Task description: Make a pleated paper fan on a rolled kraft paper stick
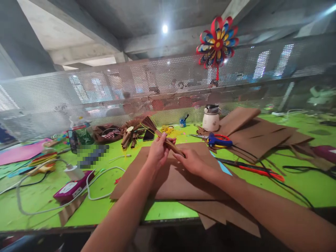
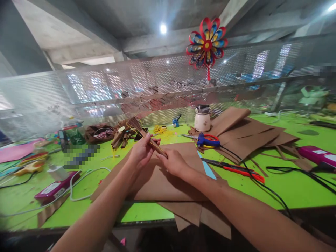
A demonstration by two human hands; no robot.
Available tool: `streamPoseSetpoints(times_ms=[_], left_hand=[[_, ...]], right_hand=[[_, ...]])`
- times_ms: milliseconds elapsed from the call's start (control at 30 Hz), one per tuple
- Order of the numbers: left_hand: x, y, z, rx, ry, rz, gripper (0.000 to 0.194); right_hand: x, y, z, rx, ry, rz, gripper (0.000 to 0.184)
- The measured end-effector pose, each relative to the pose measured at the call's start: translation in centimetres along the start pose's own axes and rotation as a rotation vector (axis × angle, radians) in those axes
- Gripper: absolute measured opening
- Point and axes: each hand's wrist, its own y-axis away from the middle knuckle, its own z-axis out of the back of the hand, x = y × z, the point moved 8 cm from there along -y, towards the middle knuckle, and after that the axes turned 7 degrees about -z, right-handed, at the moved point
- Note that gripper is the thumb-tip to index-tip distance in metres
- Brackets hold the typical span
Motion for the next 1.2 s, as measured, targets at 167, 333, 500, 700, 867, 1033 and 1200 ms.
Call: streamPoseSetpoints(times_ms=[167, 333, 500, 700, 867, 1033, 1200], left_hand=[[-0.3, 0.0, -0.3, 0.020, -0.047, -0.069, 0.010], [-1.9, -0.3, 0.3, -0.087, -0.036, -0.130, 0.010], [-3.0, 0.2, 0.8, -0.174, -0.010, -0.149, 0.013], [-3.4, 2.5, 1.8, -0.265, 0.022, -0.205, 0.016], [-2.7, 4.6, 2.8, -0.338, 0.033, -0.168, 0.017], [-1.2, 5.7, 3.8, -0.347, 0.010, -0.010, 0.020], [-0.4, 8.2, 5.3, -0.267, -0.042, 0.198, 0.018]], right_hand=[[-1.1, 0.1, 0.6, -0.055, 0.026, -0.069, 0.031], [-0.3, 0.4, 0.8, -0.078, 0.003, -0.057, 0.038], [1.2, 1.0, 0.9, -0.092, -0.016, 0.037, 0.040], [2.0, 1.8, 0.6, -0.031, -0.014, 0.092, 0.035], [1.9, 2.2, 0.3, 0.073, 0.080, 0.134, 0.034], [1.6, 1.7, 0.5, 0.143, 0.285, 0.182, 0.035], [1.1, 1.1, 1.0, 0.188, 0.361, 0.198, 0.036]])
